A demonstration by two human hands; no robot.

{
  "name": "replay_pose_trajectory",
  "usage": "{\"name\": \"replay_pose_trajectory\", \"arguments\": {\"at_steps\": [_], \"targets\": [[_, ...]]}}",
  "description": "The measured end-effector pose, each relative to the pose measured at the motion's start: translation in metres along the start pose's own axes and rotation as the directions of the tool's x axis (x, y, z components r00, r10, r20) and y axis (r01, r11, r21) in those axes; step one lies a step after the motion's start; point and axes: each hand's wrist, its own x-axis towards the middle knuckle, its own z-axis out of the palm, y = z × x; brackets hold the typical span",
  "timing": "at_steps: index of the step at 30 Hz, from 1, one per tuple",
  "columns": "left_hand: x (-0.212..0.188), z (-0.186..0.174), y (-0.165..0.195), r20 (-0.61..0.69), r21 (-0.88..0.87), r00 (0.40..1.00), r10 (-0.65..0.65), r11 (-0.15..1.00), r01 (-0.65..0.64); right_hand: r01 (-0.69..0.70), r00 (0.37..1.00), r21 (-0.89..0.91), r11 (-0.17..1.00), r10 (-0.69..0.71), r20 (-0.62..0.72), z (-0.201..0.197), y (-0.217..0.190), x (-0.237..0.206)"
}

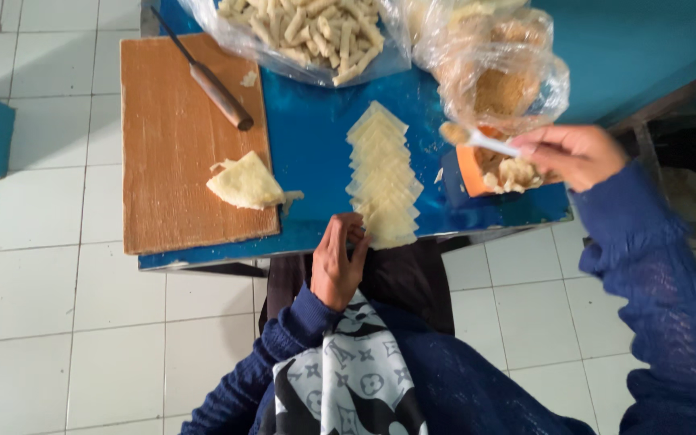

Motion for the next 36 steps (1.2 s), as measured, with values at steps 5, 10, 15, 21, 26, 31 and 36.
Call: {"name": "replay_pose_trajectory", "arguments": {"at_steps": [5, 10, 15, 21, 26, 31, 36], "targets": [[-0.001, 0.001, -0.002, 0.002, -0.017, 0.997, -0.077, 0.997, 0.077, -0.154, 0.965, 0.206, 0.966, 0.103, 0.240, 0.062, 0.032, -0.033], [0.001, 0.003, -0.002, 0.002, -0.062, 0.997, -0.073, 0.995, 0.073, -0.010, 0.989, 0.137, 0.990, -0.010, 0.144, 0.120, 0.051, -0.052], [0.006, 0.001, -0.002, 0.025, -0.060, 1.000, 0.000, 0.998, 0.002, 0.387, 0.854, -0.516, 0.764, -0.508, -0.111, 0.148, 0.032, -0.077], [0.014, -0.001, -0.004, 0.092, -0.005, 0.995, 0.032, 0.999, -0.031, 0.523, 0.684, -0.689, 0.502, -0.729, -0.012, 0.148, 0.013, -0.086], [0.016, -0.006, -0.002, 0.134, -0.008, 0.988, 0.078, 0.997, -0.077, 0.549, 0.624, -0.730, 0.407, -0.780, 0.034, 0.145, 0.015, -0.088], [0.015, -0.020, -0.002, 0.304, 0.030, 0.935, 0.185, 0.979, -0.203, 0.521, 0.643, -0.726, 0.449, -0.766, -0.012, 0.142, 0.010, -0.092], [0.015, -0.019, -0.004, 0.390, 0.166, 0.890, 0.235, 0.933, -0.320, 0.307, 0.746, -0.700, 0.645, -0.620, -0.244, 0.097, 0.004, -0.096]]}}
